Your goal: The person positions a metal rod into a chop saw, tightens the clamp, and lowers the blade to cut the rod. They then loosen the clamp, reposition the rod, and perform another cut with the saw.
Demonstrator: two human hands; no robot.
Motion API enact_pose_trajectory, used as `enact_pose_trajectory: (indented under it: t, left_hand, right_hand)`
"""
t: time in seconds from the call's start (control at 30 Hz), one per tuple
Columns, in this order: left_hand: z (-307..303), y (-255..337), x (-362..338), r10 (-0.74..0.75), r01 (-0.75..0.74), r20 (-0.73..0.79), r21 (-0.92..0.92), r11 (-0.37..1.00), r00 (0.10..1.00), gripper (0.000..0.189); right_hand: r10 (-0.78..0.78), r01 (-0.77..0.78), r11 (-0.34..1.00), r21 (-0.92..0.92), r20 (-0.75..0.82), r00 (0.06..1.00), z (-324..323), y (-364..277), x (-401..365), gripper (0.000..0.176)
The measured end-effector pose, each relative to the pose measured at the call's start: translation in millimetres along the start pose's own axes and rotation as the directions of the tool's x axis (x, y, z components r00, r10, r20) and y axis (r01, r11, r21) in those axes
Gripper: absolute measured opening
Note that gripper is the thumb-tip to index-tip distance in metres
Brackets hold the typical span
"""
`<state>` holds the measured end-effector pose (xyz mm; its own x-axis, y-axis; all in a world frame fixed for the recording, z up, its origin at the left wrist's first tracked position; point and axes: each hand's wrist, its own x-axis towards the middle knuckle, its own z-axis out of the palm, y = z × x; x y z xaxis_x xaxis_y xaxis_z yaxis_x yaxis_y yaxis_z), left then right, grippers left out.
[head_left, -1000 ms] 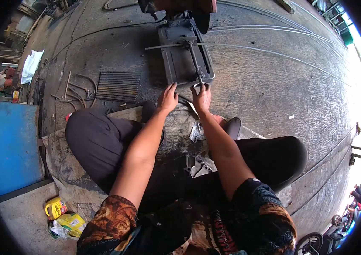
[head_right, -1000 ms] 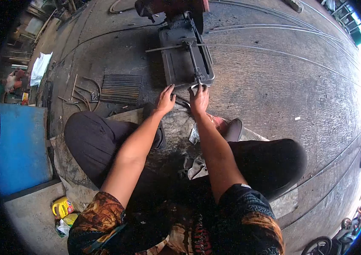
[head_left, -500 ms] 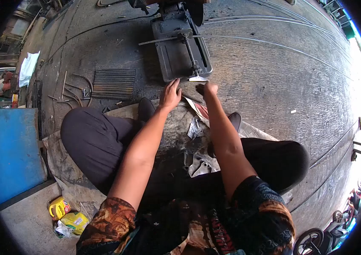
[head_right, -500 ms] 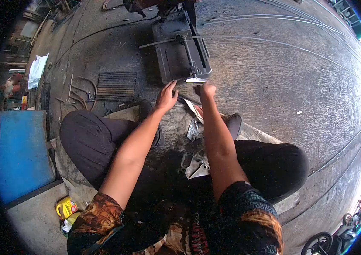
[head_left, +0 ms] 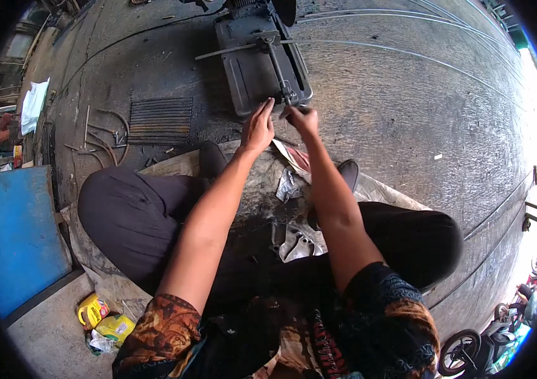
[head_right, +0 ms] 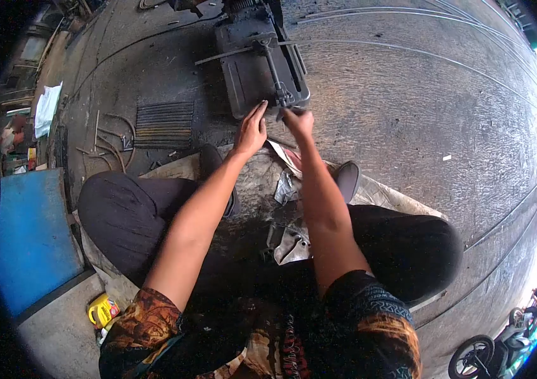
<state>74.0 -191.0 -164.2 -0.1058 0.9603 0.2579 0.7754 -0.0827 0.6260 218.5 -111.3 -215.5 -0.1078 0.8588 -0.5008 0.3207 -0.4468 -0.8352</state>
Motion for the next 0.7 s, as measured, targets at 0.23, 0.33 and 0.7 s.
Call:
enact_pose_trajectory:
  t: [0.23,0.33,0.7]
  left_hand:
    - [-13,-5,-7,-0.224,0.222,0.033,0.044,0.974,0.974,0.044]
    - [3,-22,-15,-0.188,0.188,0.065,0.006,0.982,0.980,0.041]
    - [23,-33,6,-0.307,0.334,0.224,-0.093,0.938,0.925,0.024]
  right_hand:
    - [0.087,-0.268,0.595,0.758,0.271,0.959,0,9,1,0.040]
    - [0.034,-0.061,0.722,0.689,0.053,0.998,-4,24,26,0.040]
    - [0.277,-0.196,0.905,0.378,-0.174,0.945,23,46,53,0.037]
